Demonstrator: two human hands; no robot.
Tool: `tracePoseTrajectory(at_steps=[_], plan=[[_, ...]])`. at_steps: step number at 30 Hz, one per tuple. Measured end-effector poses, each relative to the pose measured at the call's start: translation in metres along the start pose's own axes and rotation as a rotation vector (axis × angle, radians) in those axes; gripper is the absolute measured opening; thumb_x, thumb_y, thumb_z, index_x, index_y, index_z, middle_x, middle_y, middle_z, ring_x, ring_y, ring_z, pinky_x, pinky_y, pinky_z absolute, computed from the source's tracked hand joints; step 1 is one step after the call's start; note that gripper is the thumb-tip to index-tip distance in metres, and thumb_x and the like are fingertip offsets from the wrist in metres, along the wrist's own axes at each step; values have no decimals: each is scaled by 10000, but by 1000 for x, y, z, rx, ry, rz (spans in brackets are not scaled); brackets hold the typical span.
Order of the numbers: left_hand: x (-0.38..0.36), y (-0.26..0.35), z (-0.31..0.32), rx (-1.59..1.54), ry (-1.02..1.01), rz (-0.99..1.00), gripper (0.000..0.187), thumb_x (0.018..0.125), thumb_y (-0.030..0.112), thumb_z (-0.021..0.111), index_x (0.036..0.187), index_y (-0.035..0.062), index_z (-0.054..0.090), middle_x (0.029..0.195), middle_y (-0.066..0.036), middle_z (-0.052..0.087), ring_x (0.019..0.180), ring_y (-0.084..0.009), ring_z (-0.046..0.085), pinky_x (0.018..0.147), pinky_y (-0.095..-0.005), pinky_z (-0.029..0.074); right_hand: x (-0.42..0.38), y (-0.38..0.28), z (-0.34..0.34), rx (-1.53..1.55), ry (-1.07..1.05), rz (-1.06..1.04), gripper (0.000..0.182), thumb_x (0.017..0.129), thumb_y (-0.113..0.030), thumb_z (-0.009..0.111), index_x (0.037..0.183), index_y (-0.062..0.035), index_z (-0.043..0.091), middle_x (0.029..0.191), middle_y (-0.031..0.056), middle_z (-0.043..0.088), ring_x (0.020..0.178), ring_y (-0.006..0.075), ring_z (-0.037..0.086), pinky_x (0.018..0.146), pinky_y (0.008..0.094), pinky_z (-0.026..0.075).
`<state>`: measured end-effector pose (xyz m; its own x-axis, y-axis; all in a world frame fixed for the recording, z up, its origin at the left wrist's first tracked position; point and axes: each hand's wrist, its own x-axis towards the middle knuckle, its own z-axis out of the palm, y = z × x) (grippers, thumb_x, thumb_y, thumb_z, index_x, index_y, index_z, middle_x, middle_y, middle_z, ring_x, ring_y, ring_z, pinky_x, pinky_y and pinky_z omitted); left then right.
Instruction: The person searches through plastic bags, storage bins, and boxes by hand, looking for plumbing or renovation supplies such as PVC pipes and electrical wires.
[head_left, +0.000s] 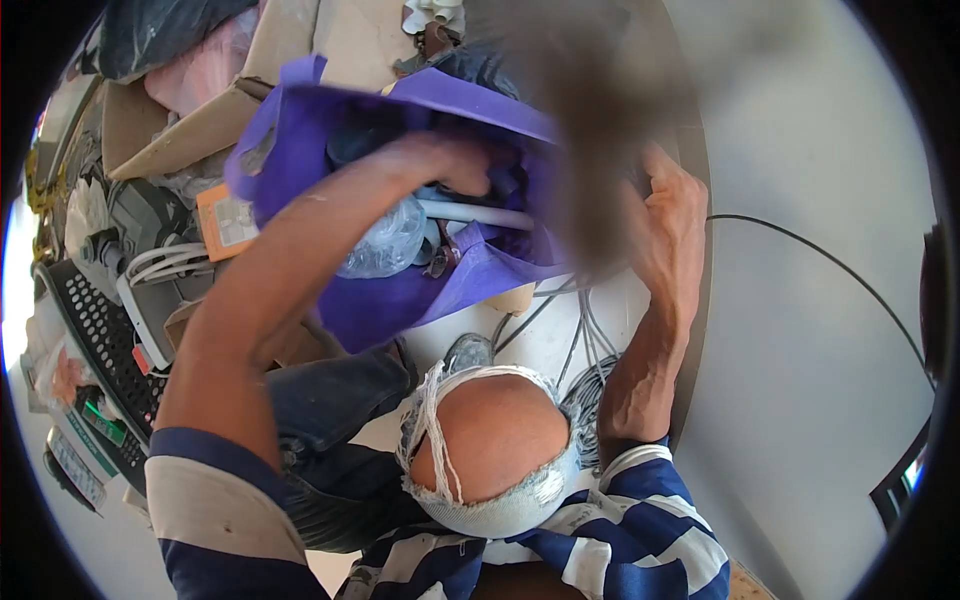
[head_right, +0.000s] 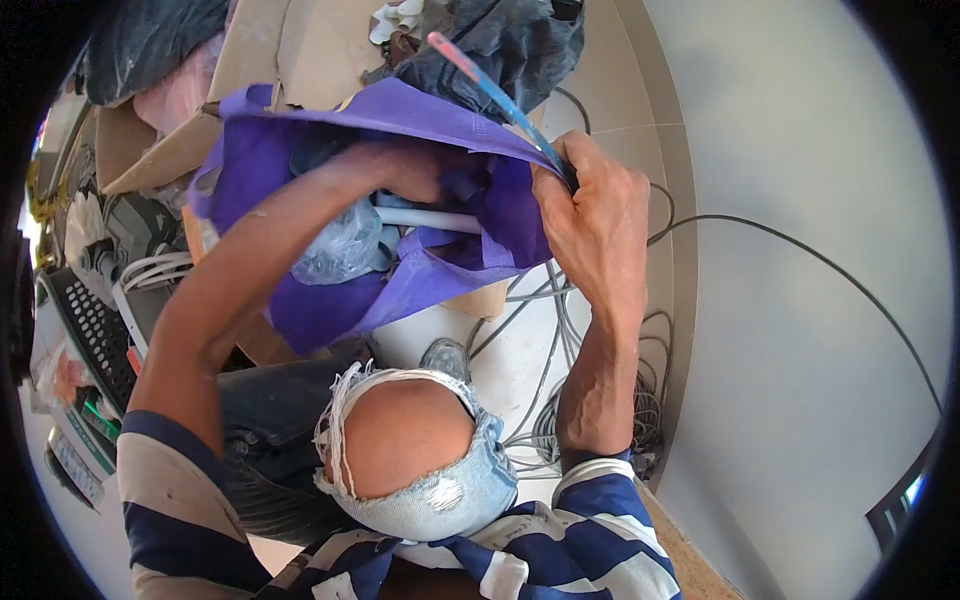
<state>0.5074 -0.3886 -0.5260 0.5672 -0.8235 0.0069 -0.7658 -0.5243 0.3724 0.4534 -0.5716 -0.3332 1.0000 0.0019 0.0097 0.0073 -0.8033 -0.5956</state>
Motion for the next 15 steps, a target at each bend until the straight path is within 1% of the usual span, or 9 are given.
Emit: tracePoseTrajectory(at_steps=[4, 6, 11, 13, 15], plan=[[4, -8, -20, 28, -114, -59, 493, 788, 321, 664, 1242, 134, 613, 1196, -181, 624, 1123, -318, 589, 971, -419, 453, 0, 5, -6, -23, -12, 38, 140, 796, -111, 622, 765, 21, 586, 591, 175, 528, 503, 268, 515, 528, 353, 427], [4, -10, -31, 36, -167, -96, 489, 789, 321, 664, 1238, 133, 615, 1195, -179, 625, 1123, -317, 589, 969, -418, 454, -1, 9, -5, 40, 4, 10, 151, 802, -120, 624, 764, 20, 585, 582, 165, 521, 497, 251, 500, 521, 345, 418], [4, -7, -59, 72, -282, -225, 479, 792, 320, 662, 1230, 131, 619, 1194, -173, 627, 1123, -313, 590, 966, -416, 456, 4, 6, -3, 47, -9, -4, 164, 810, -122, 636, 756, 21, 578, 571, 152, 515, 485, 234, 473, 509, 349, 406], [4, -6, -62, 84, -330, -277, 475, 793, 320, 662, 1227, 130, 620, 1193, -171, 628, 1123, -312, 591, 965, -415, 457, 6, 5, -2, 37, -14, -15, 167, 813, -122, 640, 755, 21, 577, 569, 150, 512, 481, 233, 462, 506, 350, 403], [7, -3, -61, 87, -354, -300, 473, 794, 320, 662, 1226, 130, 621, 1193, -170, 628, 1123, -311, 591, 964, -415, 457, 7, 6, -3, 16, -21, 19, 165, 811, -114, 647, 753, 22, 574, 567, 153, 500, 479, 236, 446, 502, 350, 399]])
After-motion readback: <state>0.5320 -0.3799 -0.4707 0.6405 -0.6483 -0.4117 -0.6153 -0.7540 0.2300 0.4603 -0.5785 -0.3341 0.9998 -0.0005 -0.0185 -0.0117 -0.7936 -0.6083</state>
